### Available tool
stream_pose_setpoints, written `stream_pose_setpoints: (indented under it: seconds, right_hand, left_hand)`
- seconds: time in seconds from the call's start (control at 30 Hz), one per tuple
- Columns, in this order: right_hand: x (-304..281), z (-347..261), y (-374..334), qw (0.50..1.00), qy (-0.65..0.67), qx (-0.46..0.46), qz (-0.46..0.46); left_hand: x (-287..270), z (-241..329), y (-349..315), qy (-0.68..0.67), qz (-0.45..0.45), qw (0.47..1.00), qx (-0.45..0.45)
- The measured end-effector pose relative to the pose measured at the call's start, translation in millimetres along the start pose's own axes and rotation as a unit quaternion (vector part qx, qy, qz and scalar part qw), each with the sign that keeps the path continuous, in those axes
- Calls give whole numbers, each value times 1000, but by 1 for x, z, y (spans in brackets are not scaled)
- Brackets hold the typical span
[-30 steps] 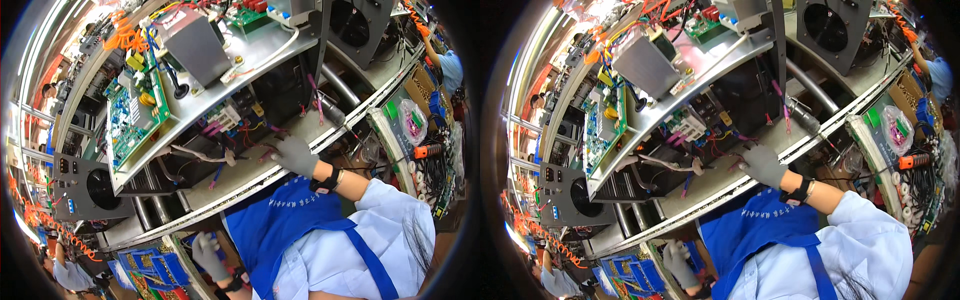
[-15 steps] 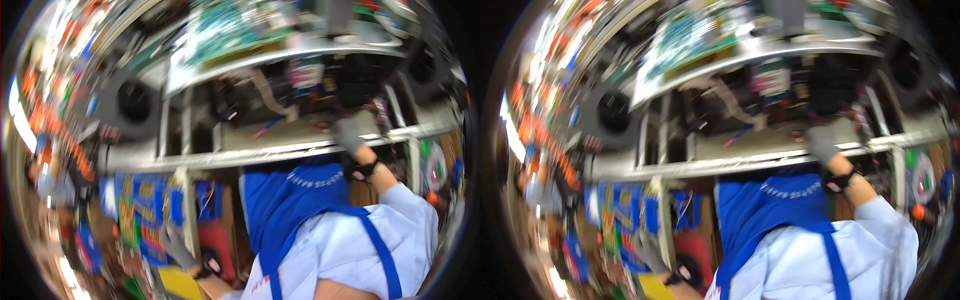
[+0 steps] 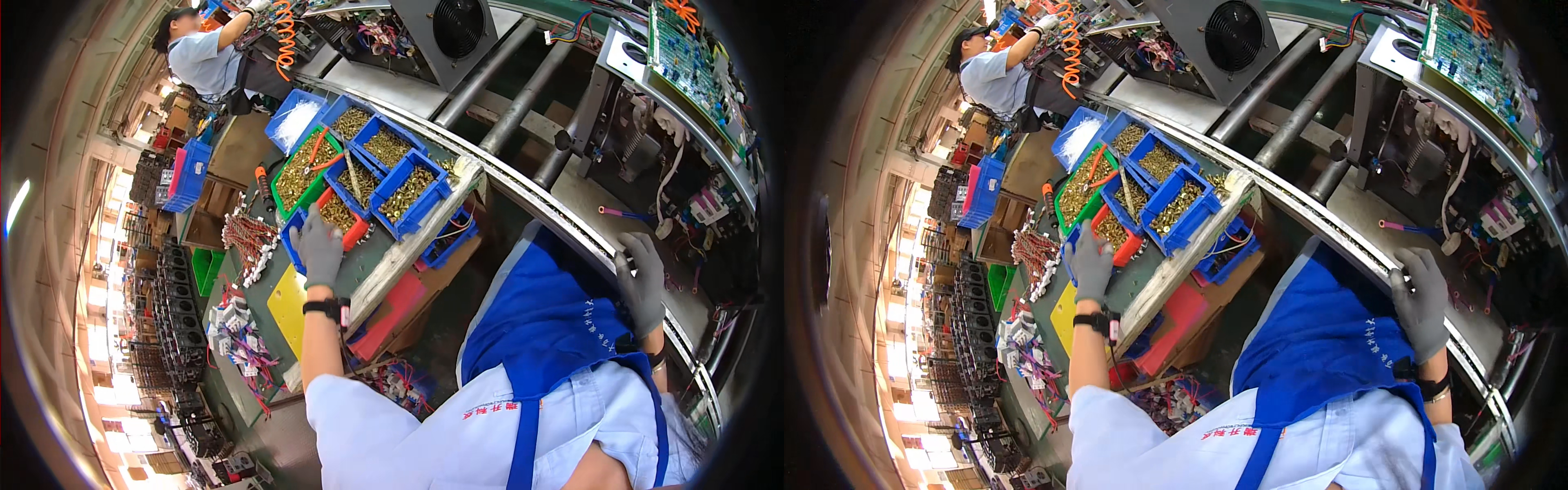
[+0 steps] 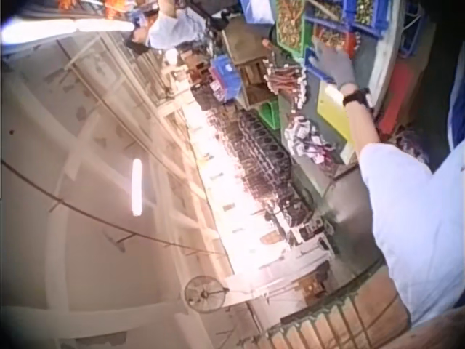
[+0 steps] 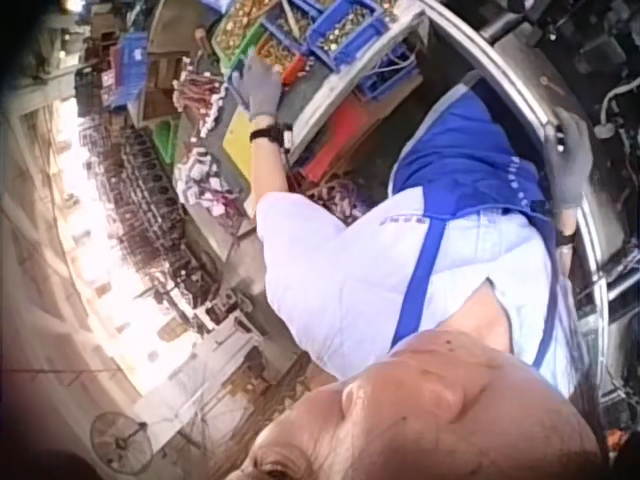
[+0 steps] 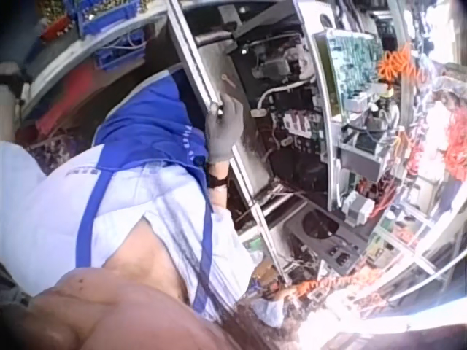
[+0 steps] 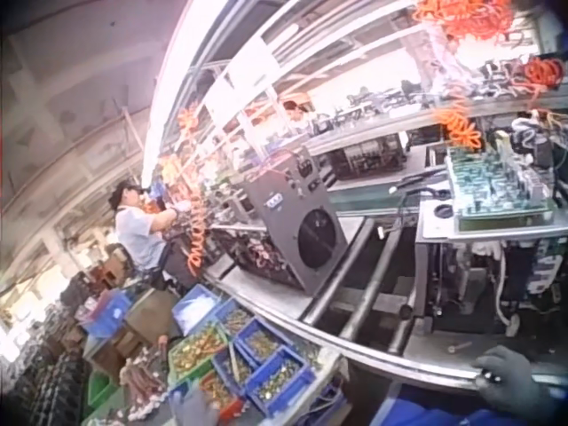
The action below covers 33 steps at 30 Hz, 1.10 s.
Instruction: Assembling a solar inverter unit on a production line using pneumatic and electric tools to install circuit boards and connect wiring.
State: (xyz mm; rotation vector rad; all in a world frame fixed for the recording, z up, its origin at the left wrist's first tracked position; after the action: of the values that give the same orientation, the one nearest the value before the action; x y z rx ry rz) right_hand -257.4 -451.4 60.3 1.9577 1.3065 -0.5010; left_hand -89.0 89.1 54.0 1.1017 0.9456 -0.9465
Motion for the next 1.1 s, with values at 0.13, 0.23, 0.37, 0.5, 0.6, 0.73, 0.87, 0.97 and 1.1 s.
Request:
stream_pose_setpoints:
  seconds: [0.13,0.23,0.37,0.5,0.6,0.73,0.87,0.97,1.1]
  right_hand:
    - [3,-24,14,1000,1,-20,-5]
    - [1,-26,14,1000,-8,-18,18]
    - [4,-15,11,1000,-3,18,0]
    - [9,-19,19,1000,-1,-6,-26]
    - [15,-29,30,999,16,-29,-36]
    - [25,-45,39,996,27,-64,-53]
    - [34,-51,42,991,91,-59,-81]
    - [35,-56,43,989,82,-90,-84]
    - [39,-54,41,989,87,-84,-86]
  left_hand:
    - [32,21,43,204,-31,971,122]
    - [57,8,66,169,-109,978,61]
    - [58,-11,67,60,-72,995,46]
    - [45,-25,62,-38,-17,996,82]
    - [49,-41,64,-144,-56,988,-1]
    - [58,-52,66,-209,-83,970,-92]
    - [55,-47,67,-171,-71,981,-49]
    - [59,-42,68,-157,-94,982,-55]
    - [72,-24,74,-17,-153,988,30]
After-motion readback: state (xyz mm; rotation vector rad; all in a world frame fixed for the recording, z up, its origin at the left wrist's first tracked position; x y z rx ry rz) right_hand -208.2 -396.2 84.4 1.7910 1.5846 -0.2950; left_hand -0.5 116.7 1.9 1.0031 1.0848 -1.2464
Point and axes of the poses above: each hand's wrist, its own y-axis towards the middle knuckle, its own x-axis out of the palm, z = x × y, the point moved 7 cm from there along y, towards the middle knuckle, and after that the axes turned 3 degrees about z, right-handed, at the moved point
